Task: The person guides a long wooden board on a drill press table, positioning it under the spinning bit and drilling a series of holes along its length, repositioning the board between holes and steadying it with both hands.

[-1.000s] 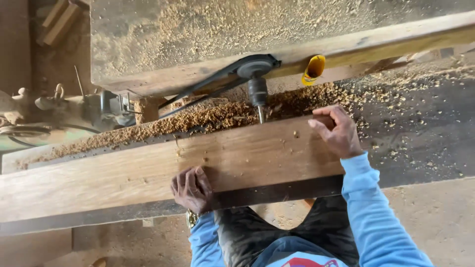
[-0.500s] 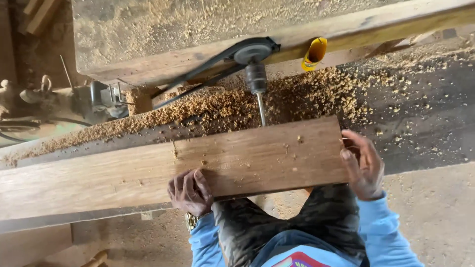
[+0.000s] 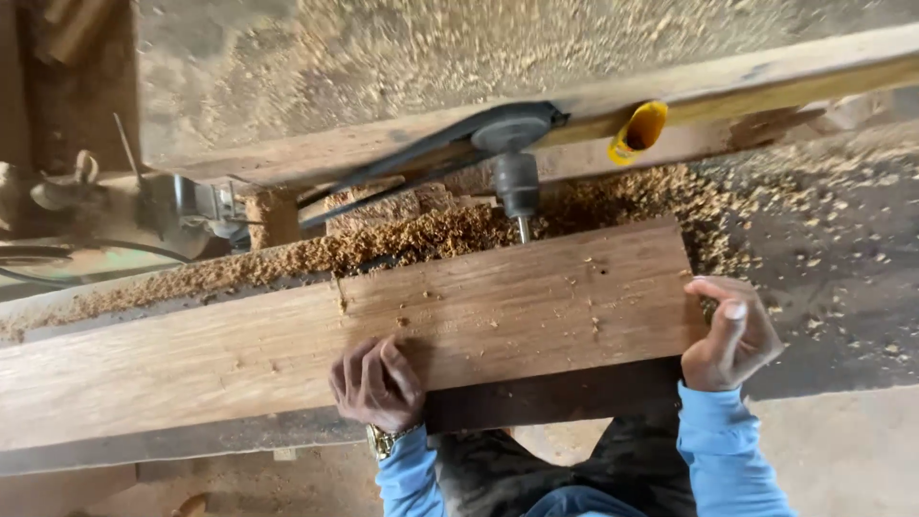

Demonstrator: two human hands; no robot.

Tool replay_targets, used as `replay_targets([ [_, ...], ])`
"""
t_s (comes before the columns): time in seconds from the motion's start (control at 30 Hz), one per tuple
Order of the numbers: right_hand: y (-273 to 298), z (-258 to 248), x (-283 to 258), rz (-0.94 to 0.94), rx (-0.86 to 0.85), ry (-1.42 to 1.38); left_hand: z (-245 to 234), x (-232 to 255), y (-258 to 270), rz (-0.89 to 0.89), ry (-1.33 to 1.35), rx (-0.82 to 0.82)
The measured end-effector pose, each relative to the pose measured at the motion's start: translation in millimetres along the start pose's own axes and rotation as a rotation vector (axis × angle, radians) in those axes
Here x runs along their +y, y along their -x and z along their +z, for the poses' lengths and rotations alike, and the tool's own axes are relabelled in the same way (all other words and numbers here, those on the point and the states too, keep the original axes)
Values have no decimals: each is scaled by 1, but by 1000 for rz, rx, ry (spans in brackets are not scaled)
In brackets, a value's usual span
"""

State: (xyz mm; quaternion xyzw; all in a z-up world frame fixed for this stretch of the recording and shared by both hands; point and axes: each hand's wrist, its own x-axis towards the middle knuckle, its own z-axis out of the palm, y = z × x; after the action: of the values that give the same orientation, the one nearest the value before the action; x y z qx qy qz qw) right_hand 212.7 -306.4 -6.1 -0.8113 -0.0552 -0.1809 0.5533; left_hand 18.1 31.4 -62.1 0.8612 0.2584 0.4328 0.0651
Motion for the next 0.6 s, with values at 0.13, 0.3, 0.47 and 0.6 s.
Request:
replay_targets([
  [0.13, 5, -2, 10, -125, -8, -46, -1, -3, 2, 41, 22, 1],
  [0.3, 10, -7, 18, -95, 2, -63, -21, 28, -26, -13, 65, -71],
  [0.47, 9, -11, 23, -145, -3, -22, -18, 37, -35, -21, 95, -23],
  [0.6, 22, -21, 38, -128, -28, -81, -16, 40, -37, -51, 110, -3],
])
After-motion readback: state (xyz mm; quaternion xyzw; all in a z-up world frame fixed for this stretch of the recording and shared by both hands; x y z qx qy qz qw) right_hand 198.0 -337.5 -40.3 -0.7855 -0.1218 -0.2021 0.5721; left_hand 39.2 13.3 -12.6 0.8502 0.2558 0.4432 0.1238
